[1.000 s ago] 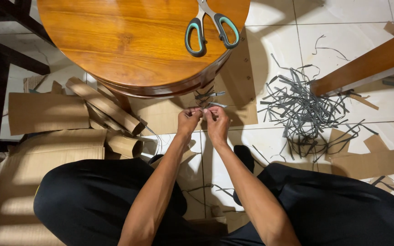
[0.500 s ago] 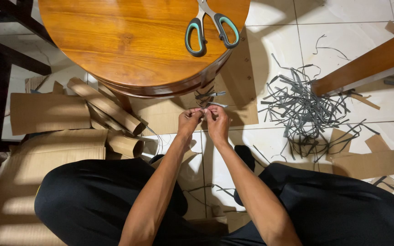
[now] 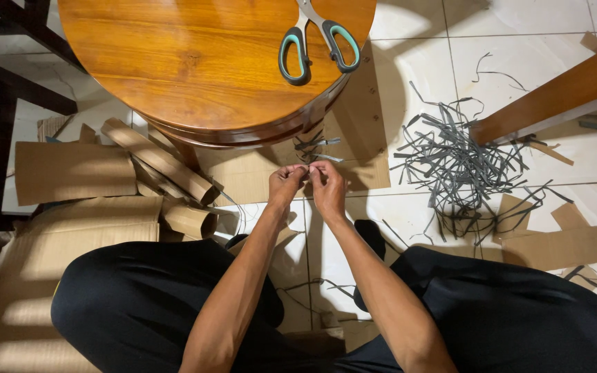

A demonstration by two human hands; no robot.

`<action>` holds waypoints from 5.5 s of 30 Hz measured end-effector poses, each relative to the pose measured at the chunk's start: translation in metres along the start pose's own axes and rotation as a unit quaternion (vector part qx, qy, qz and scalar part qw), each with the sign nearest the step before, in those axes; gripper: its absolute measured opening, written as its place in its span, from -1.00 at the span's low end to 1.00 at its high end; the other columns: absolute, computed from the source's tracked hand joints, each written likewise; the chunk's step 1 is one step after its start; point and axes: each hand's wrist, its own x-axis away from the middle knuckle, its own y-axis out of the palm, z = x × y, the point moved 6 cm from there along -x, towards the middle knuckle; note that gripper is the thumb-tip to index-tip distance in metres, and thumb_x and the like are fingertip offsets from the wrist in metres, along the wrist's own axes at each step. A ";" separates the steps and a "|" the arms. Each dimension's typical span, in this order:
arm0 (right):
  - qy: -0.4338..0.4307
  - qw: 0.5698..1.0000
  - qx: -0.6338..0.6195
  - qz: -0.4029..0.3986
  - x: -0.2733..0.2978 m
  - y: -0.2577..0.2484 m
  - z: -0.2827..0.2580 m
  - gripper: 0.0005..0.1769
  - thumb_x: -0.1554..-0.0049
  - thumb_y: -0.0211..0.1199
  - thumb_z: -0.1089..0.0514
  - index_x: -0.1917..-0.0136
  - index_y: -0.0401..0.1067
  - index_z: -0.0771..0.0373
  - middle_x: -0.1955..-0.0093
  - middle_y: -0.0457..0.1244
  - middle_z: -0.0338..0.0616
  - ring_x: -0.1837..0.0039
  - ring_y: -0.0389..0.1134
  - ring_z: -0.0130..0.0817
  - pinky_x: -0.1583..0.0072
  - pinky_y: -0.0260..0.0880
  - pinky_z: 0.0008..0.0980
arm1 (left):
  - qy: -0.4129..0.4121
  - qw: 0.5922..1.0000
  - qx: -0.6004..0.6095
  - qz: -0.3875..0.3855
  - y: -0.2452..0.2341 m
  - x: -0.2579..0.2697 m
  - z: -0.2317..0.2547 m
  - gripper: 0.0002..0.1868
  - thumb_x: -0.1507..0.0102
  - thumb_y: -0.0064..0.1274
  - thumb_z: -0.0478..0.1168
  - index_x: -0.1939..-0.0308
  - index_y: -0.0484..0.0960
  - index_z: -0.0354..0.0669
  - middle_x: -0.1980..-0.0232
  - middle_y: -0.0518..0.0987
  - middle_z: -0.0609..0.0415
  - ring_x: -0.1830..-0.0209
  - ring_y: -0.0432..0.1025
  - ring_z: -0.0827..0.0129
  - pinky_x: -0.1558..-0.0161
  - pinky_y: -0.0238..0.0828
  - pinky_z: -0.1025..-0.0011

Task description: Wrapping a wooden table leg with cardboard and securing it with plastic ties

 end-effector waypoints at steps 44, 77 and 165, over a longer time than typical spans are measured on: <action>0.129 0.975 -0.163 -0.073 -0.011 0.015 0.028 -0.82 -0.24 0.22 0.11 0.08 0.50 0.27 0.28 0.33 -0.04 0.32 0.35 -0.40 0.26 0.50 -0.47 | 0.099 0.988 -0.120 0.012 0.001 0.019 0.022 -0.75 -0.10 0.39 -0.14 0.18 0.78 -0.09 0.34 0.73 0.18 0.39 0.50 0.60 0.22 0.49 0.56; 0.239 0.947 -0.214 -0.018 -0.006 0.010 0.032 -0.74 -0.26 0.18 0.08 0.03 0.50 0.35 0.33 0.38 0.04 0.35 0.41 -0.36 0.19 0.48 -0.51 | -0.140 0.986 -0.085 0.016 0.007 -0.028 -0.043 -0.27 -0.03 0.20 0.14 -0.14 0.57 -0.27 0.08 0.61 -0.16 0.08 0.53 0.13 0.11 0.50 0.10; 0.212 0.944 0.249 0.031 -0.022 -0.069 0.281 -0.37 -0.12 0.11 0.05 -0.45 0.32 0.21 -0.53 0.14 -0.01 -0.57 0.10 -0.03 -0.55 -0.03 -0.04 | -0.118 0.992 0.046 0.017 -0.025 0.012 -0.054 -0.73 -0.23 0.10 -0.22 -0.01 0.54 -0.12 0.06 0.63 0.07 0.10 0.53 0.32 -0.20 0.39 0.24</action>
